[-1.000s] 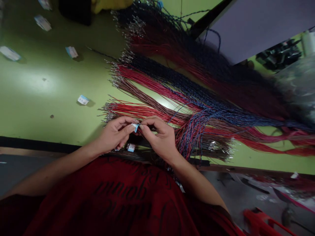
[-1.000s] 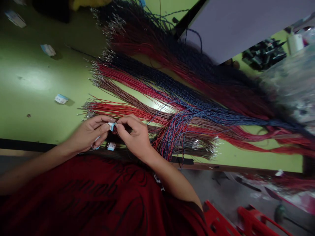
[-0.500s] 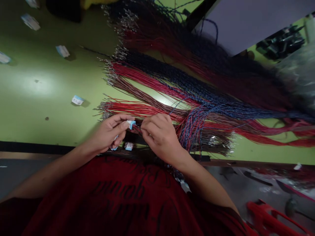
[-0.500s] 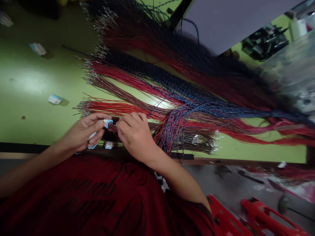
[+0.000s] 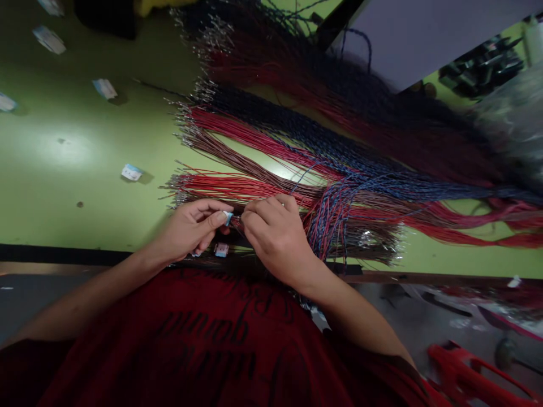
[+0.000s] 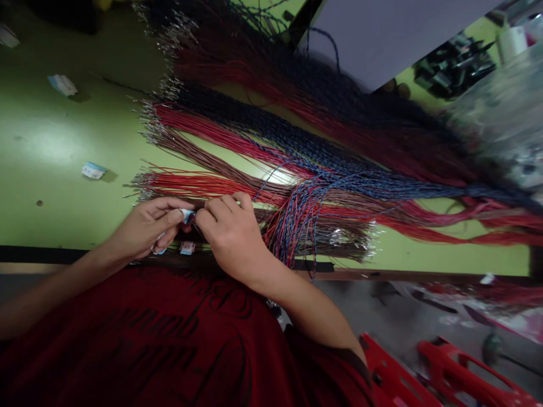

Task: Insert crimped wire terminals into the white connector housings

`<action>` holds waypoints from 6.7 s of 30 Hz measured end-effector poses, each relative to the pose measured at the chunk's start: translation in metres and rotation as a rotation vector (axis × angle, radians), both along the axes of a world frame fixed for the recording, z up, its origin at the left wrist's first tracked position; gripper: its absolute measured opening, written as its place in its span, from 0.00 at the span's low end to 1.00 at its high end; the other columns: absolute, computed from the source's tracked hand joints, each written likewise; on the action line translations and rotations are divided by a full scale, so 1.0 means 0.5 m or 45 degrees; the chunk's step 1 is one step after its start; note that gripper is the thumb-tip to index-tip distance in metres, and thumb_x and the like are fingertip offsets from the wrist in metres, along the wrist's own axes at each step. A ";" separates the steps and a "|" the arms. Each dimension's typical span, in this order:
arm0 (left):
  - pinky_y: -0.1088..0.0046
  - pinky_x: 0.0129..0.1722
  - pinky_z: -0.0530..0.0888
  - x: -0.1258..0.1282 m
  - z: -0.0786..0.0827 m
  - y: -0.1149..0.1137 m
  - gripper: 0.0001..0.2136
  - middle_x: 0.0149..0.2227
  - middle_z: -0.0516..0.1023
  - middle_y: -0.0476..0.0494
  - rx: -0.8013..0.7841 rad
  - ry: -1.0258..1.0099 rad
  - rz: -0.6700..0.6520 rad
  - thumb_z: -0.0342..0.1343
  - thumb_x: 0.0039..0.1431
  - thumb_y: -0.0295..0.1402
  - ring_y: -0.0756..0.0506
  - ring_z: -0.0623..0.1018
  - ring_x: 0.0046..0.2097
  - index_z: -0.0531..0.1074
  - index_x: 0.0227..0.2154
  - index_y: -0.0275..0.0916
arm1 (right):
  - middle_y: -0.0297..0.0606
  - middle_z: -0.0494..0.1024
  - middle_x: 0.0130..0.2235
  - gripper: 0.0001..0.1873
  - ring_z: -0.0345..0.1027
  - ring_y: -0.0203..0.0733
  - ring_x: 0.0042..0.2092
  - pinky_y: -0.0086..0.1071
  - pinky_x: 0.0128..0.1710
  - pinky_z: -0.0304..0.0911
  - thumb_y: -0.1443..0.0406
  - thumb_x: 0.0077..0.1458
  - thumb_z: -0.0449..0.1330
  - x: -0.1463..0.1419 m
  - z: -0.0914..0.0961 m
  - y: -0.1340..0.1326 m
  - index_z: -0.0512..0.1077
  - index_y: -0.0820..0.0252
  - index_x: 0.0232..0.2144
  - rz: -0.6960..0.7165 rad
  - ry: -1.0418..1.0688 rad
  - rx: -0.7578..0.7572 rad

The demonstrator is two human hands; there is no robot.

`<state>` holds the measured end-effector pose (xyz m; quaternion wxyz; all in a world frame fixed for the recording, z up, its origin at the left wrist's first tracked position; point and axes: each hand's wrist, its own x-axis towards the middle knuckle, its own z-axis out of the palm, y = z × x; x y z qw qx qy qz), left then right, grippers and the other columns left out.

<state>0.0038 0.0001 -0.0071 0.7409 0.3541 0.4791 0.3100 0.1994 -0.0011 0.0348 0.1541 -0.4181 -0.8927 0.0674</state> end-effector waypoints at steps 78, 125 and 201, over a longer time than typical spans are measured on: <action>0.80 0.10 0.50 -0.092 0.078 -0.034 0.19 0.21 0.63 0.50 -0.321 -0.503 0.611 0.33 0.67 0.29 0.55 0.60 0.15 0.69 0.29 0.35 | 0.43 0.77 0.34 0.09 0.64 0.45 0.37 0.37 0.37 0.55 0.71 0.64 0.54 0.022 -0.063 -0.136 0.75 0.64 0.36 -0.014 -0.063 -0.161; 0.81 0.15 0.61 -0.042 0.022 -0.100 0.16 0.25 0.74 0.52 0.280 0.142 0.039 0.67 0.53 0.30 0.56 0.64 0.18 0.76 0.45 0.40 | 0.31 0.76 0.25 0.05 0.68 0.31 0.26 0.24 0.28 0.65 0.69 0.58 0.59 -0.024 0.009 -0.099 0.76 0.59 0.31 -0.393 0.772 -0.620; 0.75 0.31 0.79 -0.035 0.021 -0.123 0.15 0.25 0.82 0.47 0.121 0.065 0.181 0.70 0.49 0.37 0.49 0.81 0.27 0.76 0.36 0.34 | 0.36 0.80 0.33 0.06 0.76 0.36 0.35 0.28 0.37 0.70 0.73 0.60 0.56 -0.064 -0.058 -0.141 0.69 0.58 0.33 -0.126 0.689 -0.244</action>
